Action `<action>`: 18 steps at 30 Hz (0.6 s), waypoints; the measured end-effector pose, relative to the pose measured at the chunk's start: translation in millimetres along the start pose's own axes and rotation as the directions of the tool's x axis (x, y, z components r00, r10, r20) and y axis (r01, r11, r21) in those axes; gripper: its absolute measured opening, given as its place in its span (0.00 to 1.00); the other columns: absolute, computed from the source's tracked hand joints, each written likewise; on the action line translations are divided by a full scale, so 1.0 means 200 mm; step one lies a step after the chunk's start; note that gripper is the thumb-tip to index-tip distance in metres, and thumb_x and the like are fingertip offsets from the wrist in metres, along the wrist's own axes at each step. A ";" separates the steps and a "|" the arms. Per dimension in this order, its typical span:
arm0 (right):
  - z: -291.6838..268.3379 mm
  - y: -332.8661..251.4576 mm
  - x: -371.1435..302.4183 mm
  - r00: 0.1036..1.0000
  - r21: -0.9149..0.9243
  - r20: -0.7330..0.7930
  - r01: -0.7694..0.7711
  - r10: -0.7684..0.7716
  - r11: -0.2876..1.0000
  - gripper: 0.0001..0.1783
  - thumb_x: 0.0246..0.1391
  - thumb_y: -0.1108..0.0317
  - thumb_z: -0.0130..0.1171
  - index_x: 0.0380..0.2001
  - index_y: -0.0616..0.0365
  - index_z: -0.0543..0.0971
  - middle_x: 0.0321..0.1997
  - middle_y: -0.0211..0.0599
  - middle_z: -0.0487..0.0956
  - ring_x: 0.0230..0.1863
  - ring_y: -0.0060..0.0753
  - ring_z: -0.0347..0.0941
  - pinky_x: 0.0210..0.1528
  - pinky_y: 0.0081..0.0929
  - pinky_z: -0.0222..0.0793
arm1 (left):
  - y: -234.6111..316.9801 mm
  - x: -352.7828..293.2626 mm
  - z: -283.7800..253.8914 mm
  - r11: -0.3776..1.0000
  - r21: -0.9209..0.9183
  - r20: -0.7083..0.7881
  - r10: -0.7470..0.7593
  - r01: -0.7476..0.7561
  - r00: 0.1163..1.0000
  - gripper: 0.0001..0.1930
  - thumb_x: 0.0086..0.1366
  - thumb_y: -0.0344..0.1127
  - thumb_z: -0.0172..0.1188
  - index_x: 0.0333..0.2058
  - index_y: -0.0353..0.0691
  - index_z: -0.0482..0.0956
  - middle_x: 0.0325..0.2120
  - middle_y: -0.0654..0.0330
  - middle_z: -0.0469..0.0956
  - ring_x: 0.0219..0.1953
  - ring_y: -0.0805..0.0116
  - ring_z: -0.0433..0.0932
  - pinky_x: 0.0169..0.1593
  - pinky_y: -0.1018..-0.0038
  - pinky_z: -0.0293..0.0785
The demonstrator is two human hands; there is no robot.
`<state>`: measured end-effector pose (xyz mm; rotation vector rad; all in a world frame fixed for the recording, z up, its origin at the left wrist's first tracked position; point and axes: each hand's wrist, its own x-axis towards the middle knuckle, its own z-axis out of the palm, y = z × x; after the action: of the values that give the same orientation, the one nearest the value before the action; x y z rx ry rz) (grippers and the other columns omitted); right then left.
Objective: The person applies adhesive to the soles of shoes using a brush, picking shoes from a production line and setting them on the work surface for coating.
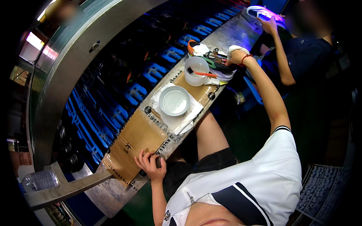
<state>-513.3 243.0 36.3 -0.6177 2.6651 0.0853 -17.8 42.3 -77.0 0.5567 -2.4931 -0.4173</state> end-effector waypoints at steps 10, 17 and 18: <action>-0.07 0.08 -0.26 0.826 0.332 -0.545 0.370 -0.143 0.868 0.14 0.56 0.60 0.57 0.35 0.61 0.78 0.27 0.47 0.79 0.30 0.47 0.76 0.34 0.38 0.69 | 0.01 0.01 0.00 1.000 -0.003 0.004 -0.007 0.007 1.000 0.07 0.51 0.35 0.61 0.27 0.40 0.75 0.38 0.57 0.71 0.55 0.49 0.67 0.63 0.43 0.45; 0.23 0.09 -0.63 0.750 0.282 -0.649 0.395 -0.129 0.875 0.15 0.58 0.57 0.55 0.38 0.58 0.78 0.31 0.51 0.79 0.33 0.50 0.77 0.35 0.39 0.70 | 0.02 0.01 0.01 1.000 -0.021 -0.005 -0.003 0.003 1.000 0.06 0.53 0.34 0.59 0.27 0.41 0.74 0.39 0.56 0.72 0.54 0.50 0.68 0.64 0.46 0.45; 0.29 0.05 -0.65 0.805 0.322 -0.578 0.378 -0.136 0.868 0.15 0.56 0.57 0.57 0.39 0.58 0.78 0.33 0.52 0.79 0.36 0.52 0.76 0.36 0.39 0.70 | 0.02 0.00 0.01 1.000 -0.007 -0.007 -0.006 0.006 1.000 0.06 0.53 0.34 0.60 0.27 0.41 0.74 0.39 0.56 0.72 0.54 0.50 0.68 0.64 0.46 0.45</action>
<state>-389.9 312.6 34.5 -0.9669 2.9275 -0.8564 -20.1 45.5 -76.2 0.5622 -2.4834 -0.4252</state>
